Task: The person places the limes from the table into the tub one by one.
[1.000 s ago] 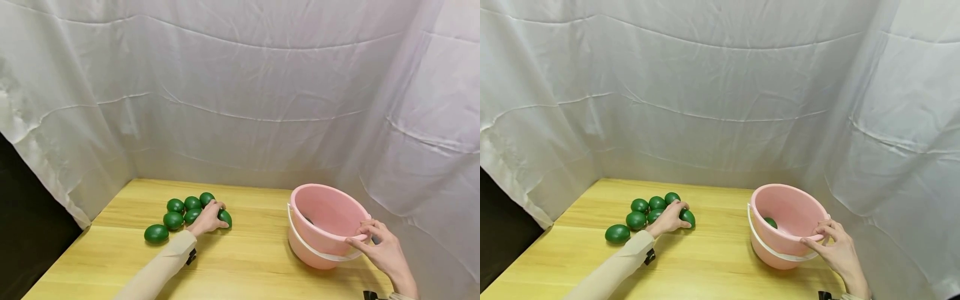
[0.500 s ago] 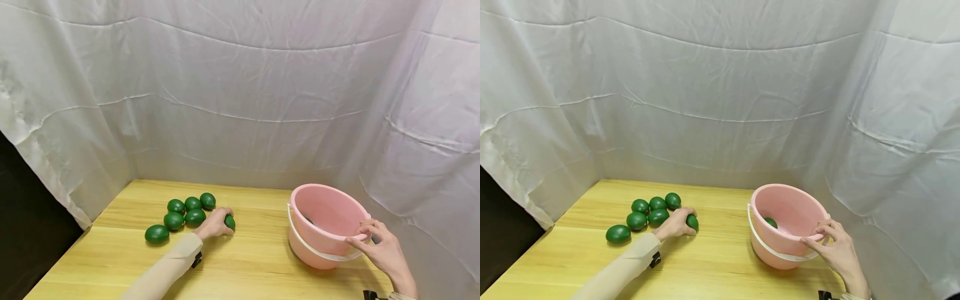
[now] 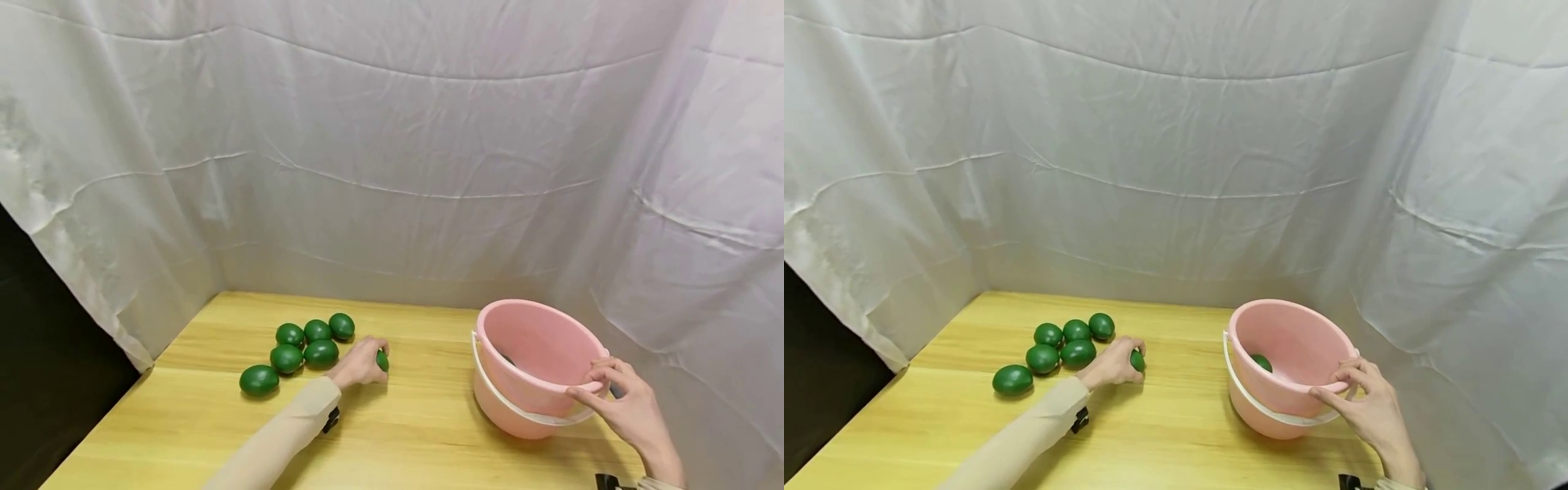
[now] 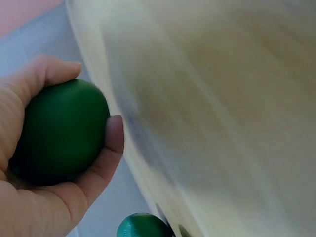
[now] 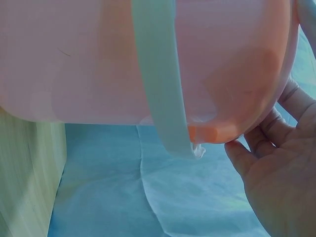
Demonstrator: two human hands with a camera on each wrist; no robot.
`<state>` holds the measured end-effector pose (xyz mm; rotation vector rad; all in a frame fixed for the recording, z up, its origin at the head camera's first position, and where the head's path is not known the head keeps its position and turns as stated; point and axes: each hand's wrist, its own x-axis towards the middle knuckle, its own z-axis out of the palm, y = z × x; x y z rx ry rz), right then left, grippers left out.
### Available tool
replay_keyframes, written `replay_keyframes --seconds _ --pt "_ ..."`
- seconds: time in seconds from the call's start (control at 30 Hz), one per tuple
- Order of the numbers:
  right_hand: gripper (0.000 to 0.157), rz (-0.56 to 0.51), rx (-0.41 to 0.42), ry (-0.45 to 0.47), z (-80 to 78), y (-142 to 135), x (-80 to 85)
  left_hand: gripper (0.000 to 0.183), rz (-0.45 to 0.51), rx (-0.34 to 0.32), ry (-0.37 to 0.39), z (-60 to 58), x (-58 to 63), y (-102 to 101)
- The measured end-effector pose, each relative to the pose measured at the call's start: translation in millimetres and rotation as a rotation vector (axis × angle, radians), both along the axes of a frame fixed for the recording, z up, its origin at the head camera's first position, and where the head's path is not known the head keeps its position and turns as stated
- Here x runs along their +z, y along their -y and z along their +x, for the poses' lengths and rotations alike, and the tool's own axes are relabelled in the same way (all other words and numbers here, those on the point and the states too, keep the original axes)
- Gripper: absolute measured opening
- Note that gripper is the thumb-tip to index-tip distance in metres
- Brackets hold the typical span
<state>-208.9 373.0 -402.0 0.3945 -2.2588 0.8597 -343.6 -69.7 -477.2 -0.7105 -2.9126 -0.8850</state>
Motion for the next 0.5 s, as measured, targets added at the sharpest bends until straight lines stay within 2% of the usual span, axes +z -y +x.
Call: replay_keyframes --seconds 0.1,0.3,0.5 --pt "0.035 0.003 -0.004 -0.013 0.0 -1.4 0.7 0.035 0.063 0.01 0.011 -3.9 3.3 -1.5" --pt "0.033 0.014 -0.013 -0.004 0.3 -1.0 0.2 0.04 0.247 0.054 0.102 -3.6 12.9 -3.6" --pt "0.033 0.017 -0.013 -0.005 -0.5 -1.3 0.5 0.035 0.331 0.073 0.093 -1.6 22.6 -9.5"
